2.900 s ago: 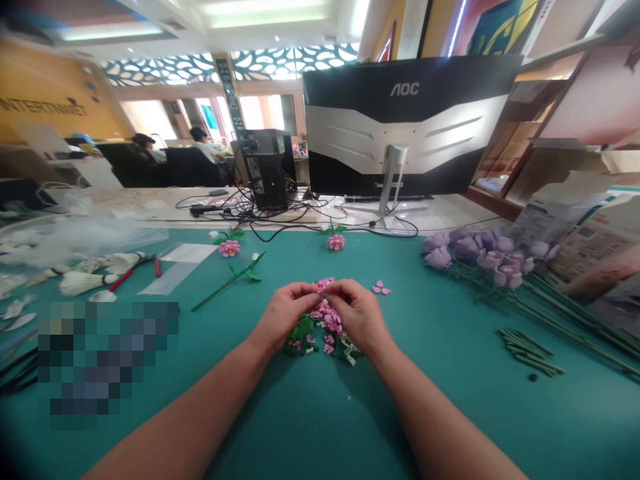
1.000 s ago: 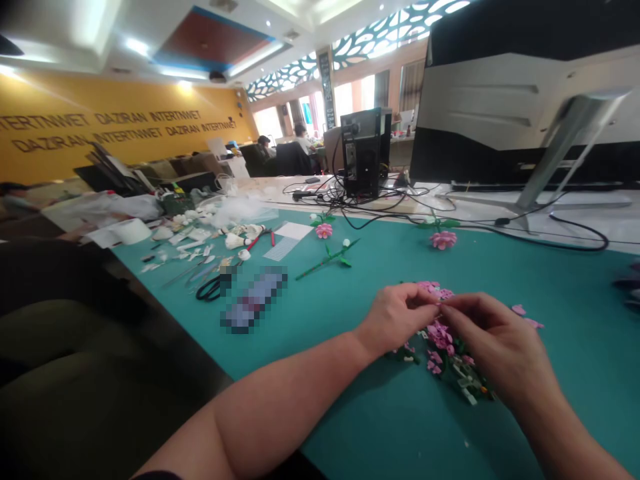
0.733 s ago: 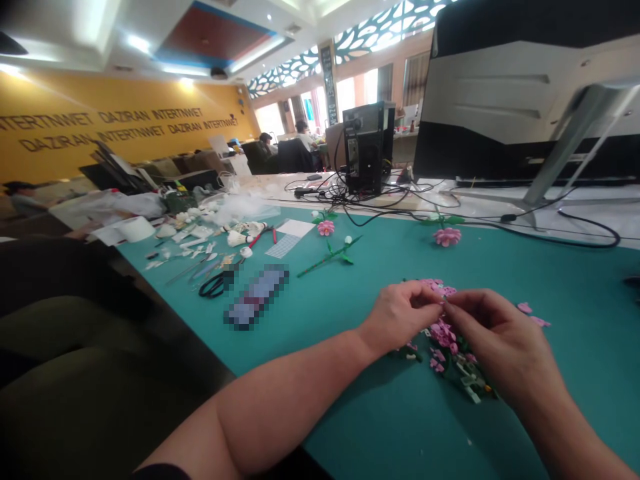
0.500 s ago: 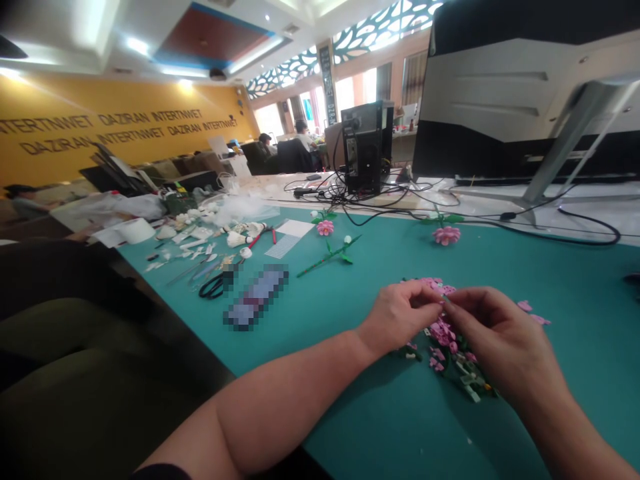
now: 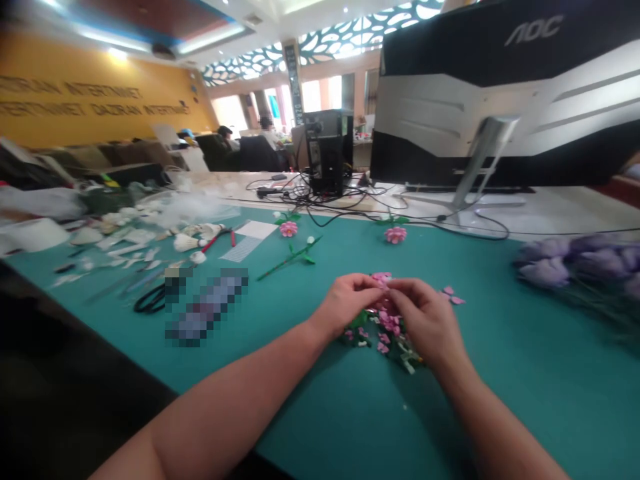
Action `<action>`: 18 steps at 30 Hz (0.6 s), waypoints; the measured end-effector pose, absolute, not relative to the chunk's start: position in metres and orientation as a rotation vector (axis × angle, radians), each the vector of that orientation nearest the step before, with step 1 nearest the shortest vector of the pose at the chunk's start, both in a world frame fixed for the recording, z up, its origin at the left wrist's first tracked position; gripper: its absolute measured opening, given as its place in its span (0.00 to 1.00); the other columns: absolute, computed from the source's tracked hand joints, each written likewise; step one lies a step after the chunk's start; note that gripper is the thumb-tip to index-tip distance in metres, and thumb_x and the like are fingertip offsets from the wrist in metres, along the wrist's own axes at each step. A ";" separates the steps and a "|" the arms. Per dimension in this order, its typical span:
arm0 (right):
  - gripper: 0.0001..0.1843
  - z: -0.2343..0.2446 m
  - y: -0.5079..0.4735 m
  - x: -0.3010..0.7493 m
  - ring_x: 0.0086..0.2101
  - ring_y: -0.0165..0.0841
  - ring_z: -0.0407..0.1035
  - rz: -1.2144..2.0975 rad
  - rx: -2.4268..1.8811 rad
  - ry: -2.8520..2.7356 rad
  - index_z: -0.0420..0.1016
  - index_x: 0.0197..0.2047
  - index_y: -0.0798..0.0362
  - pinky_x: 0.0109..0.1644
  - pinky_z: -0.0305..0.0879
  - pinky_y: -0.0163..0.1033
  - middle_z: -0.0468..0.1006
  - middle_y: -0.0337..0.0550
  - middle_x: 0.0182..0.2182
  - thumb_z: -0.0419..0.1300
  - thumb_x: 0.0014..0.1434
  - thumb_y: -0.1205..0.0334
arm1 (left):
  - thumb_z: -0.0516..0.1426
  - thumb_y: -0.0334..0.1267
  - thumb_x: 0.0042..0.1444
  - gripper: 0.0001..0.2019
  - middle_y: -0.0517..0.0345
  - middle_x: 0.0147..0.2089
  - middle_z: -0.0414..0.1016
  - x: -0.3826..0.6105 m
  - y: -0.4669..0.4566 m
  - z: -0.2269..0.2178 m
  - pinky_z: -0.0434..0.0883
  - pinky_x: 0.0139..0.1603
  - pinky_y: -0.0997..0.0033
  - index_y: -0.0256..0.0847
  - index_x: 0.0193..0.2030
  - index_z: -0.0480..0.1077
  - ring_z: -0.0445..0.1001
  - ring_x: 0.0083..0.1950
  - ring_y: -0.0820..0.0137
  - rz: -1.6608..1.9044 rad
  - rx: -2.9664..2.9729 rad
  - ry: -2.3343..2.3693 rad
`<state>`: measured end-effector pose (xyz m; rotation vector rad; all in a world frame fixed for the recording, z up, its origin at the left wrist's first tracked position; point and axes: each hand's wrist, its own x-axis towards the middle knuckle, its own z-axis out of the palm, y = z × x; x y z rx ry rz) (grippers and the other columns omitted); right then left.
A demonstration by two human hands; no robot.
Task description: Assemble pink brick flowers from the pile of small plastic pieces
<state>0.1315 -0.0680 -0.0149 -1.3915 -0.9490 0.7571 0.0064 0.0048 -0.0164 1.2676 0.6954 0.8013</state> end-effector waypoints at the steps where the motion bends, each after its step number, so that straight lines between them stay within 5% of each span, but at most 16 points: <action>1: 0.18 -0.015 -0.068 0.132 0.29 0.34 0.73 0.770 -1.377 -0.948 0.76 0.37 0.52 0.33 0.71 0.39 0.79 0.43 0.28 0.67 0.47 0.49 | 0.64 0.37 0.45 0.09 0.55 0.28 0.75 0.007 0.006 -0.016 0.72 0.38 0.68 0.34 0.31 0.73 0.74 0.29 0.72 0.788 1.202 0.674; 10: 0.14 -0.014 -0.068 0.133 0.30 0.34 0.72 0.695 -1.374 -1.067 0.76 0.37 0.53 0.35 0.69 0.39 0.79 0.43 0.30 0.65 0.50 0.52 | 0.66 0.35 0.42 0.10 0.55 0.29 0.76 0.005 0.008 -0.011 0.71 0.38 0.71 0.32 0.31 0.74 0.74 0.30 0.74 0.733 1.104 0.643; 18: 0.07 -0.012 -0.072 0.137 0.32 0.34 0.73 0.215 -1.607 -1.412 0.77 0.37 0.50 0.37 0.68 0.38 0.80 0.41 0.31 0.59 0.55 0.61 | 0.66 0.35 0.42 0.12 0.54 0.30 0.76 0.004 0.008 -0.007 0.71 0.39 0.71 0.31 0.33 0.74 0.73 0.29 0.75 0.675 1.107 0.651</action>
